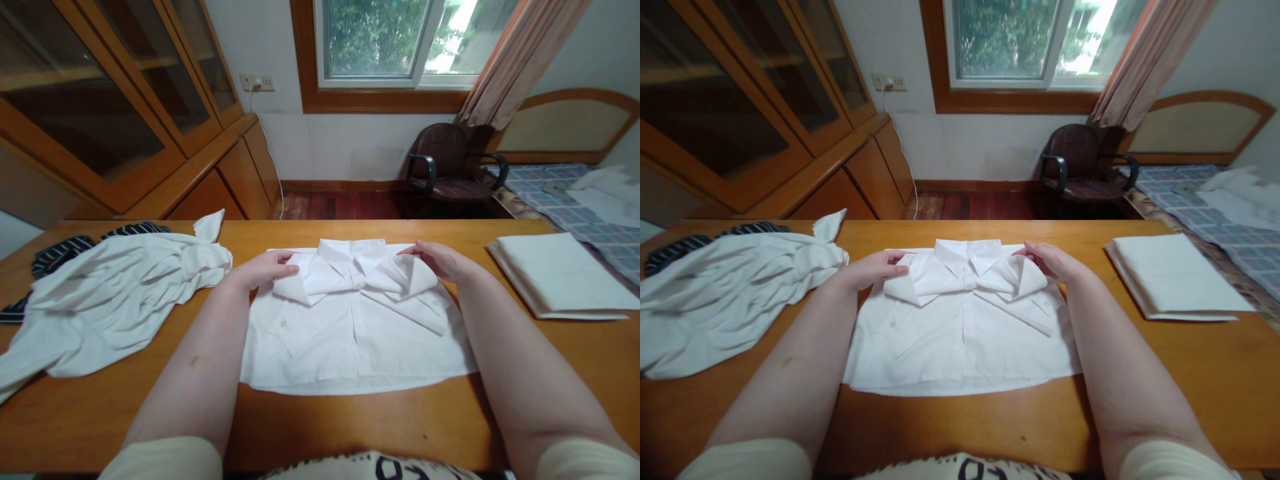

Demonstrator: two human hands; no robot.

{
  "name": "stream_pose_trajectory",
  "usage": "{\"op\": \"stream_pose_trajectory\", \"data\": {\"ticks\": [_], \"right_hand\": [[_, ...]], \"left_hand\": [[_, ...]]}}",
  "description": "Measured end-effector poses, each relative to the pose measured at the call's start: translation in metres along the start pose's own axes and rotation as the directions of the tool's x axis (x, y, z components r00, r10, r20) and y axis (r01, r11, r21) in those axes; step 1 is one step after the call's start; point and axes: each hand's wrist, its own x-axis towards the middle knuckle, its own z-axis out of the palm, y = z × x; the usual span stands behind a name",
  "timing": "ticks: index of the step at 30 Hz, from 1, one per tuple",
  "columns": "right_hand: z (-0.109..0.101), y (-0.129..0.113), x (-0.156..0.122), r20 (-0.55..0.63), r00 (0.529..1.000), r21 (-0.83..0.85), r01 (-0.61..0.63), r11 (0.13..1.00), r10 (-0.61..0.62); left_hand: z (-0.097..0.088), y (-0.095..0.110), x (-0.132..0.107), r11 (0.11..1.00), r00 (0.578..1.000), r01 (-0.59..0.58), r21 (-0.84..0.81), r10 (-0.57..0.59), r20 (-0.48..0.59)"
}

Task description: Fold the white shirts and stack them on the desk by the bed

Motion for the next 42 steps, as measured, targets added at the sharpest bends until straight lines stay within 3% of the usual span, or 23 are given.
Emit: {"op": "stream_pose_trajectory", "data": {"ticks": [5,7,9,12,15,19,21,23,26,29,33,36,39,42], "right_hand": [[0.004,-0.011,0.006,-0.145,0.989,-0.424,-0.078,0.902,0.018],[0.007,-0.014,0.003,-0.213,0.975,-0.498,-0.06,0.865,-0.056],[0.009,-0.014,-0.006,-0.239,0.958,-0.529,0.008,0.848,-0.158],[0.011,-0.004,-0.027,-0.162,0.964,-0.513,0.101,0.852,-0.212],[0.012,0.013,-0.049,-0.059,0.994,-0.491,0.049,0.869,-0.09],[0.011,0.023,-0.069,0.135,0.991,-0.533,0.086,0.841,-0.016],[0.012,0.019,-0.076,0.194,0.981,-0.546,0.12,0.829,-0.015],[0.016,0.012,-0.079,0.178,0.984,-0.558,0.109,0.822,-0.01],[0.028,0.0,-0.077,0.059,0.996,-0.601,0.087,0.795,-0.064],[0.048,-0.008,-0.066,-0.017,0.996,-0.646,0.056,0.761,-0.087],[0.07,-0.013,-0.053,0.025,1.0,-0.75,0.025,0.661,-0.009],[0.076,-0.014,-0.056,0.058,0.996,-0.799,0.087,0.595,-0.069],[0.077,-0.011,-0.074,0.142,0.964,-0.781,0.249,0.573,-0.225],[0.08,-0.002,-0.098,0.302,0.894,-0.782,0.431,0.451,-0.331]], "left_hand": [[0.003,0.006,0.006,0.946,0.996,0.011,0.325,0.018,-0.085],[0.003,0.005,0.004,0.946,0.991,0.024,0.324,0.02,-0.132],[0.004,0.003,-0.003,0.968,0.994,-0.005,0.251,0.033,-0.108],[0.006,-0.002,-0.021,0.981,0.999,-0.044,0.189,0.047,-0.012],[0.008,-0.008,-0.039,0.946,0.994,-0.054,0.32,0.021,0.106],[0.009,-0.013,-0.059,0.822,0.937,-0.221,0.524,0.03,0.349],[0.01,-0.011,-0.068,0.784,0.912,-0.258,0.565,0.004,0.41],[0.014,-0.004,-0.075,0.786,0.93,-0.203,0.585,-0.033,0.367],[0.029,0.006,-0.077,0.799,0.991,-0.021,0.601,-0.064,0.12],[0.054,0.01,-0.066,0.776,0.996,0.087,0.625,-0.085,-0.034],[0.084,0.011,-0.048,0.727,0.997,0.072,0.683,-0.03,-0.073],[0.095,0.017,-0.05,0.706,0.994,0.011,0.708,0.072,-0.087],[0.098,0.025,-0.066,0.665,0.977,-0.16,0.729,0.214,0.019],[0.101,0.023,-0.089,0.56,0.938,-0.32,0.764,0.302,0.172]]}}
